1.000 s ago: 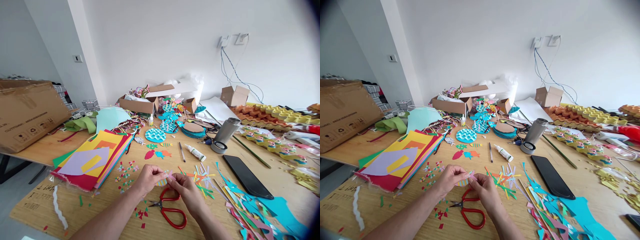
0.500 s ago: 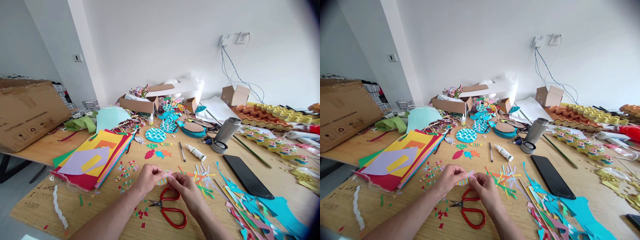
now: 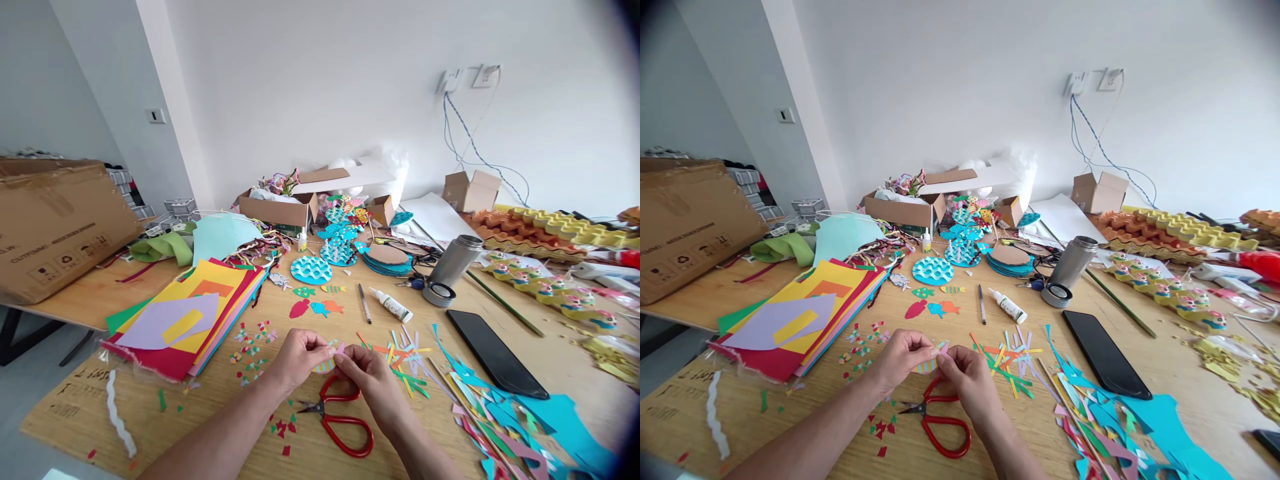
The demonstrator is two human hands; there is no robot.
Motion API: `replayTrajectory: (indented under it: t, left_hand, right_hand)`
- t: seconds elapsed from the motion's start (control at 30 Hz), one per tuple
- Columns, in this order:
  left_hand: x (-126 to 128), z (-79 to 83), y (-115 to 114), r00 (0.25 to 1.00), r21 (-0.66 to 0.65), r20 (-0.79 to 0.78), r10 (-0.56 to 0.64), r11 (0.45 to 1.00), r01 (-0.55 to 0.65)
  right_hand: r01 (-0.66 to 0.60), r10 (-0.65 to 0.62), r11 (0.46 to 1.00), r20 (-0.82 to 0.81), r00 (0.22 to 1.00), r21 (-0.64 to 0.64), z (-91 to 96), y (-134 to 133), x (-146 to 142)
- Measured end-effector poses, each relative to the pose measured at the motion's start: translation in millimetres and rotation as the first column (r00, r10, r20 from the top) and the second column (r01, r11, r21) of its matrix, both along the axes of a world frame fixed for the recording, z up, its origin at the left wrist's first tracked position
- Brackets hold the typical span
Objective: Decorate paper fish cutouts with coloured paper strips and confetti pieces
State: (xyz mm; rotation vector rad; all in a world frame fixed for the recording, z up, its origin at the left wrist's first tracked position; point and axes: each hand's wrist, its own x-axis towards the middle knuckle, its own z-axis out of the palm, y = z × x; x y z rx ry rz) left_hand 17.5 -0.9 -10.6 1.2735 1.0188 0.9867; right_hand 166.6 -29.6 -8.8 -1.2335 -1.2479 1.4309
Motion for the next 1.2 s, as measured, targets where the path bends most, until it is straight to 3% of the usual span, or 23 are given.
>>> replayTrajectory:
  t: [0.37, 0.77, 1.1, 1.2]
  left_hand:
    - [-6, 2.2, 1, 0.995, -0.151, 0.094, -0.044, 0.987, 0.058]
    - [-5, -0.9, 2, 0.999, -0.099, -0.002, -0.051, 0.994, 0.051]
    - [-6, -2.8, 2, 0.996, -0.099, 0.013, -0.087, 0.991, 0.088]
    - [-7, -3.2, 3, 0.998, -0.107, 0.011, -0.061, 0.992, 0.062]
  right_hand:
    - [0.124, -0.121, 0.991, -0.053, 0.991, 0.059, -1.3, 5, 7]
    - [0.123, -0.121, 0.99, -0.04, 0.992, 0.062, -10.3, 10, 12]
    - [0.209, -0.205, 0.974, -0.051, 0.977, 0.089, -8.6, 11, 11]
    - [0.185, -0.181, 0.979, -0.048, 0.982, 0.083, -9.9, 12, 13]
